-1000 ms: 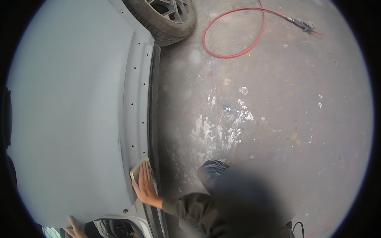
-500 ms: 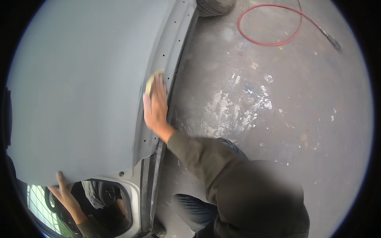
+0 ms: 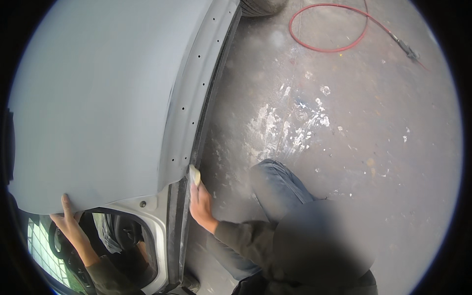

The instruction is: The person sands the exterior surface of a white car door using a sanding block. They work systematically across the door panel, edges, and around the handle area, smoothing the surface in preparation for painting.

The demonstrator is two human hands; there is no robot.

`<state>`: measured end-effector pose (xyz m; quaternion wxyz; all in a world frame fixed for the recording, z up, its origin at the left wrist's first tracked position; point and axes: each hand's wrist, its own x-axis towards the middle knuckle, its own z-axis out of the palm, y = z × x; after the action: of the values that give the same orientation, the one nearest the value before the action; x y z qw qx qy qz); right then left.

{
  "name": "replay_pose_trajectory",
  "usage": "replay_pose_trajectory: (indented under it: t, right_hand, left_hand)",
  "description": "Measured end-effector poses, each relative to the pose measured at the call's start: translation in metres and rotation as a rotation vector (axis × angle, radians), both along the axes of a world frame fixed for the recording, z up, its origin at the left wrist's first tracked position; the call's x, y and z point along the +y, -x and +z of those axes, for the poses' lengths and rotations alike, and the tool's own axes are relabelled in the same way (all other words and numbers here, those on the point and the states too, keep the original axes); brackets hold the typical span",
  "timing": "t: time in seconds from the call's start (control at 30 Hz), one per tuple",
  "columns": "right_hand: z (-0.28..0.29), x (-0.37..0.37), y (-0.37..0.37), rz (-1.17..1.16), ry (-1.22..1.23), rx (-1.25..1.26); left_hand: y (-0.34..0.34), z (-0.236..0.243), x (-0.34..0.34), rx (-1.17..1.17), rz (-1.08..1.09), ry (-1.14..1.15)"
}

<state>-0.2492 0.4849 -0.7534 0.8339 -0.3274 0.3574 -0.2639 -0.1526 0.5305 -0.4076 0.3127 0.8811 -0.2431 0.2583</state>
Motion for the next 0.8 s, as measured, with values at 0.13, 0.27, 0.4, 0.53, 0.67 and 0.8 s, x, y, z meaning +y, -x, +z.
replay_pose_trajectory:
  t: [0.13,0.27,0.4,0.53,0.67,0.8]
  right_hand:
    - [0.017,-0.019,-0.048,0.050,-0.152,0.084]
    - [0.007,-0.014,-0.066,-0.062,-0.145,0.155]
    - [0.008,0.003,-0.056,0.070,-0.127,0.096]
    - [0.019,0.010,-0.006,0.178,-0.105,-0.046]
    - [0.061,-0.035,-0.010,-0.028,0.163,-0.116]
    - [0.077,-0.045,-0.045,-0.199,0.452,-0.180]
  left_hand:
    - [-0.002,0.001,-0.002,0.006,-0.029,0.022]
    - [-0.001,0.003,-0.008,0.036,-0.015,0.014]
    - [-0.016,0.006,0.001,0.007,-0.045,0.018]
    - [-0.013,0.004,0.005,0.041,-0.005,0.053]
    - [-0.011,0.004,0.001,0.043,0.033,0.061]
    - [-0.015,0.008,0.000,0.042,0.022,0.053]
